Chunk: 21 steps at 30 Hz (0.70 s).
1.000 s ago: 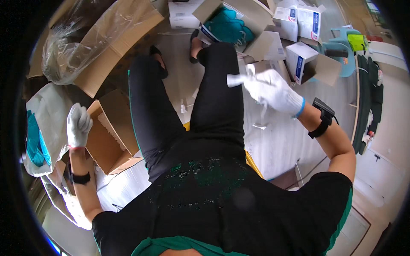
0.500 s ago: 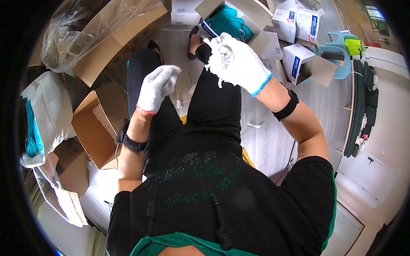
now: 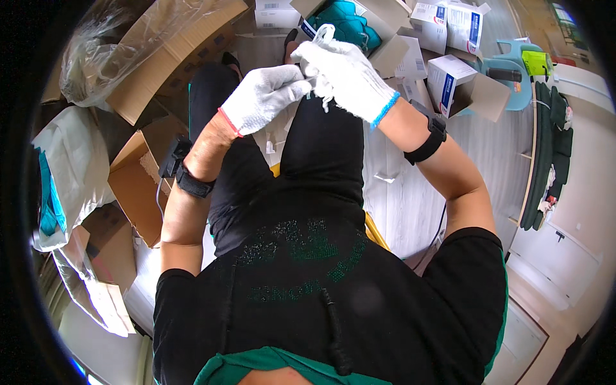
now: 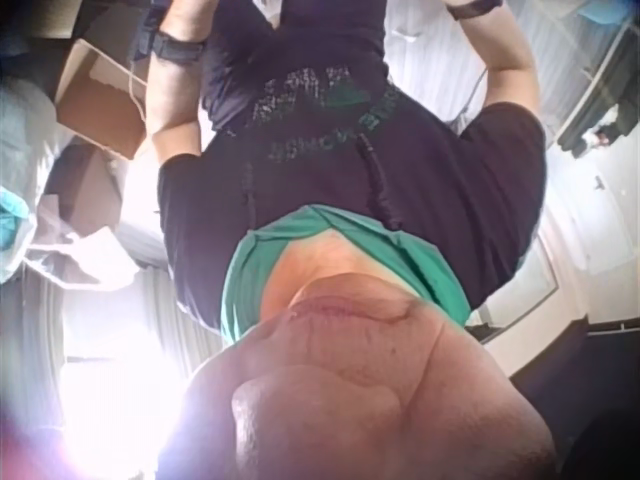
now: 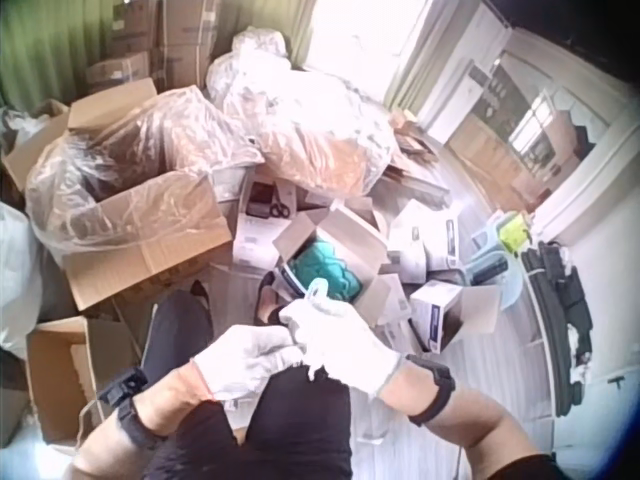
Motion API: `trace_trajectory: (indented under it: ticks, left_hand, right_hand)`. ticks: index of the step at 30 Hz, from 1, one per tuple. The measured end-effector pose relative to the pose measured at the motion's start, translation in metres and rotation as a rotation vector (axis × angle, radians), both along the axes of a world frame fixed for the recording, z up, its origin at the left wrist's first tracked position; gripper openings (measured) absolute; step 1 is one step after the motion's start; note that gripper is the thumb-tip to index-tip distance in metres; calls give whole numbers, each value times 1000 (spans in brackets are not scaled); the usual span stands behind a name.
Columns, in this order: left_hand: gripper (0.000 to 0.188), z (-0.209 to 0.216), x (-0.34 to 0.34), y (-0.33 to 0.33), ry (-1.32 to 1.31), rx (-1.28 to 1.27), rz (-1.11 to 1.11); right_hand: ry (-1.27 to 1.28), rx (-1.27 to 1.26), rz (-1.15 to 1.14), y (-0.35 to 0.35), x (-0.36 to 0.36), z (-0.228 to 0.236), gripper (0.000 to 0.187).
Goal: Packing teal-colored face masks into cardboard boxes.
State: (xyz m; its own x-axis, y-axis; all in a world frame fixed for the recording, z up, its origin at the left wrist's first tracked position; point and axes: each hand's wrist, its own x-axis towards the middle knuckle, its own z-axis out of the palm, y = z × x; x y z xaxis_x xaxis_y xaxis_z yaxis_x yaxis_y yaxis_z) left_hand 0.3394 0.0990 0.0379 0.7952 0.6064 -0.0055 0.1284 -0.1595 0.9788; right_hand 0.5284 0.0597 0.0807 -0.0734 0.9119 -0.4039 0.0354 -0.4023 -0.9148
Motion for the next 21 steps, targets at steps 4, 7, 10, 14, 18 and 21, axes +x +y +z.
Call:
trace_trajectory:
  ticks: [4, 7, 10, 14, 18, 21]
  left_hand:
    - [32, 13, -13, 10, 40, -87, 13]
    - [28, 10, -15, 11, -160, -82, 16]
    - [30, 11, -17, 6, -186, -282, -84]
    - [24, 3, -24, -14, -501, -560, 22]
    - [32, -28, -13, -36, -839, -926, 162]
    - [32, -14, 3, -52, -903, -1058, 264]
  right_hand:
    - [-250, 91, 270, 0, 14, 1, 28]
    - [-116, 23, 404, 0, 9, 14, 28]
    - [-183, -57, 444, -6, 5, 25, 25]
    - [891, -589, -121, -33, -20, 29, 27]
    - [934, -84, -489, -25, -32, 26, 31]
    - [1245, 424, -39, -8, 7, 3, 30]
